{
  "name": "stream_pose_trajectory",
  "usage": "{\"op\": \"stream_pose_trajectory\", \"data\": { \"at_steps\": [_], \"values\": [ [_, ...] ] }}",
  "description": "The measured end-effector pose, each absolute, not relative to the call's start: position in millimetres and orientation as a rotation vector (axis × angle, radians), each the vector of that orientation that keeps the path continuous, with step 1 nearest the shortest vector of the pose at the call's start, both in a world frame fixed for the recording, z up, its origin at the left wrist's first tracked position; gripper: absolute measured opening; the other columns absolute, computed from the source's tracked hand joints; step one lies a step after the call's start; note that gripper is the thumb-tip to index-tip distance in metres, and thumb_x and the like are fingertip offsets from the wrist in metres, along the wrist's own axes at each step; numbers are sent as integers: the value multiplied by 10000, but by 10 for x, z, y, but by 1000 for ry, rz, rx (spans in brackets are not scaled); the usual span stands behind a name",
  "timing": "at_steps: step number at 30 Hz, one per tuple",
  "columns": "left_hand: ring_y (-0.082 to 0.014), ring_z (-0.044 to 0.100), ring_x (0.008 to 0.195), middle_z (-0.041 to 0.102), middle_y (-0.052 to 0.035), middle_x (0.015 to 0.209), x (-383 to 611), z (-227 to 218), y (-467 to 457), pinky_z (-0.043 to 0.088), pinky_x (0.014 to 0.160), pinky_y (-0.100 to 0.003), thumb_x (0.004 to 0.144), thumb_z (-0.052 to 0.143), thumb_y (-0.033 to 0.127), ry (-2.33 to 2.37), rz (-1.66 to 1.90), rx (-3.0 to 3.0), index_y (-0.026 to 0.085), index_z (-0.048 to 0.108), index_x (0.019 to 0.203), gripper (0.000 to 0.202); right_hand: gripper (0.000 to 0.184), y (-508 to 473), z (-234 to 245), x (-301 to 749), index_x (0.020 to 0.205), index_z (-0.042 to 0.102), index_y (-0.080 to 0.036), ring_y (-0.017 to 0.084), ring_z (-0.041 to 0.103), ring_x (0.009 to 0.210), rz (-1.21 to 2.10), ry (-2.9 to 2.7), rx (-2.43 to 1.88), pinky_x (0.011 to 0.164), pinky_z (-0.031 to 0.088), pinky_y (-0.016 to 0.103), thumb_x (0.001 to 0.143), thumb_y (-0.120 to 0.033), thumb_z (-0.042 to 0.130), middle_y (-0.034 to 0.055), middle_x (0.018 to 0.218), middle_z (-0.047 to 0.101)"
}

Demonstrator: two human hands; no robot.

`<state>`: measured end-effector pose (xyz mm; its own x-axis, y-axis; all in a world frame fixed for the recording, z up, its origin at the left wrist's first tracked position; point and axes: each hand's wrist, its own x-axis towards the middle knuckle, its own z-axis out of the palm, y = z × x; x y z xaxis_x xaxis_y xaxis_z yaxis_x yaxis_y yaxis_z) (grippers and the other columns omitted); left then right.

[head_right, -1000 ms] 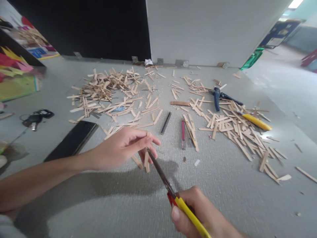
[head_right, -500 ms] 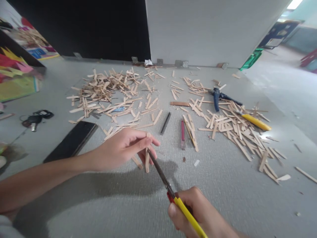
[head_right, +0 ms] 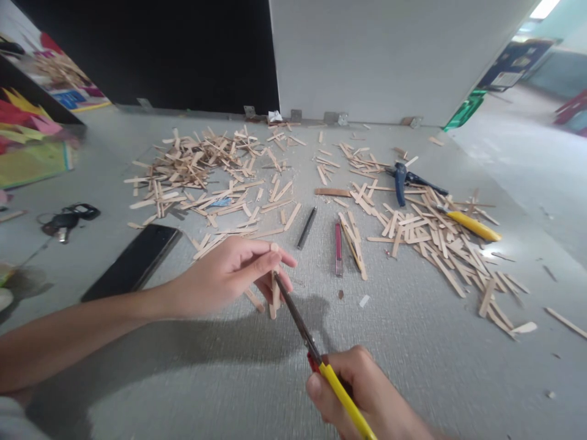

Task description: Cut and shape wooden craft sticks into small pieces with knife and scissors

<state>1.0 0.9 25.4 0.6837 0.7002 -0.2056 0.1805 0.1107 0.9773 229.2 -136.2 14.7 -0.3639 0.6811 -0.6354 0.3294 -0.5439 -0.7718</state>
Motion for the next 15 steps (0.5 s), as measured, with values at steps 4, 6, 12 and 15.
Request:
{"op": "stream_pose_trajectory", "data": {
  "at_steps": [4,6,12,15],
  "values": [
    [-189,815,694,836,-129,925,20,236,-10,626,536,-216,1137,535,364,801,457,1431,119,713,1103,305,794,-1361,71,2321,692,337,-243,110,174,637,1978,-1371,-1502,570,157,277,874,-982,563,-78,653,224],
    [-194,816,703,834,-138,967,31,229,-29,632,520,-223,1135,531,367,798,479,1409,115,709,1117,309,781,-1377,32,2328,706,357,-243,109,186,632,2011,-1323,-1488,574,151,282,870,-969,593,-74,660,240],
    [-206,829,731,827,-155,992,53,208,-71,637,518,-221,1130,554,378,807,539,1364,107,701,1110,309,819,-1435,-22,2299,685,396,-240,102,237,585,2023,-1240,-1526,569,187,265,800,-1031,574,-67,611,306],
    [-214,832,745,827,-161,1005,56,207,-71,625,499,-214,1122,579,409,822,530,1348,114,695,1106,317,820,-1447,-36,2286,665,434,-240,107,295,557,2016,-1215,-1558,563,244,266,784,-1038,577,-52,598,354]
  ]
}}
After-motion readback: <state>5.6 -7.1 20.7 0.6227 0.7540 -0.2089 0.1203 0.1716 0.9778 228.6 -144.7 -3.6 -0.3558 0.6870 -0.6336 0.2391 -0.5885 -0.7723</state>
